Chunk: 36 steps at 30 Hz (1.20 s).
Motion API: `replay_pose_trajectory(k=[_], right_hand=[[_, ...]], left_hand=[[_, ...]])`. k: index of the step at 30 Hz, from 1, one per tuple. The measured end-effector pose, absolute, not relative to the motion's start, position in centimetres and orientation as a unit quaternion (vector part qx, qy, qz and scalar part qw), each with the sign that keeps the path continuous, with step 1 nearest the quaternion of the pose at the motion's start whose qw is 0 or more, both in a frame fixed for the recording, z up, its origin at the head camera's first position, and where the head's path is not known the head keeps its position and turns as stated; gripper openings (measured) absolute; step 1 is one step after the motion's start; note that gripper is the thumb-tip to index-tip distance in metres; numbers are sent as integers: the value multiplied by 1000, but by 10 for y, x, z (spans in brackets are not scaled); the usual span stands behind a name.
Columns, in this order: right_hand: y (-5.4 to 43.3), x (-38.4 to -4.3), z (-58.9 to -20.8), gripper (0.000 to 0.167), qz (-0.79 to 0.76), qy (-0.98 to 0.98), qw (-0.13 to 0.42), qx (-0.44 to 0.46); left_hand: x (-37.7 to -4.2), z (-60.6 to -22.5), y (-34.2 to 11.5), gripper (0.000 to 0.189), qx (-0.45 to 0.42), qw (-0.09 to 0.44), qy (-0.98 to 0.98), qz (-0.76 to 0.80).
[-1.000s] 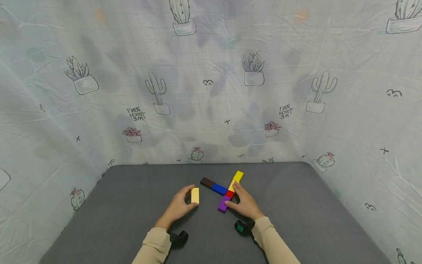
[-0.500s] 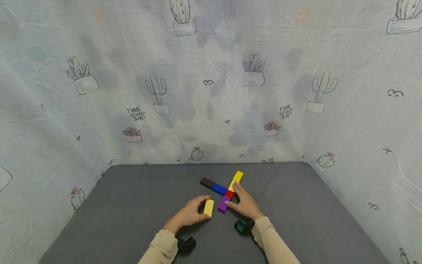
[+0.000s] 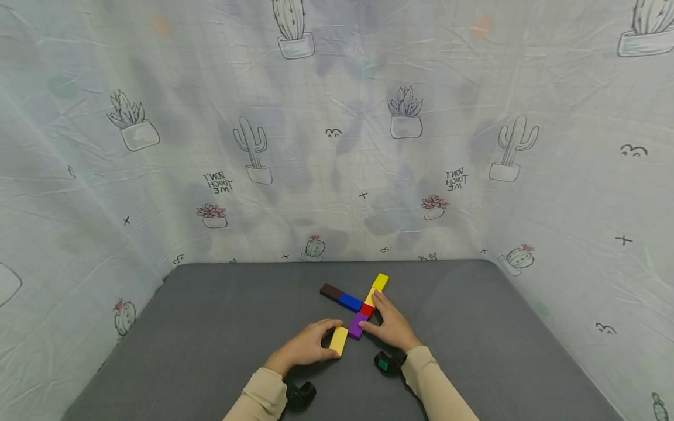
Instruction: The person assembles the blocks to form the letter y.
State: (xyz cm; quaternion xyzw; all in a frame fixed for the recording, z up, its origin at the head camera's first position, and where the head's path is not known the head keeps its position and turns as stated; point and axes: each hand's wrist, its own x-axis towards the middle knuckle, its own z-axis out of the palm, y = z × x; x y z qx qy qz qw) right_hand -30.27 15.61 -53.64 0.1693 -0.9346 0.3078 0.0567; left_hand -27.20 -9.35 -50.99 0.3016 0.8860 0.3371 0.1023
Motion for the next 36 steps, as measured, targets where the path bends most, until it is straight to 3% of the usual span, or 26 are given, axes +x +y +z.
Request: replay_pose_trajectory(k=[11,36], right_hand=[[156,-304,-538,88,308,-935,54,165],[156,-303,-538,86,313,-933,58,166]], left_hand=[[-271,-507,-95,67,319,135,873,343],[-266,-509,-81,70,336,144,858,362]])
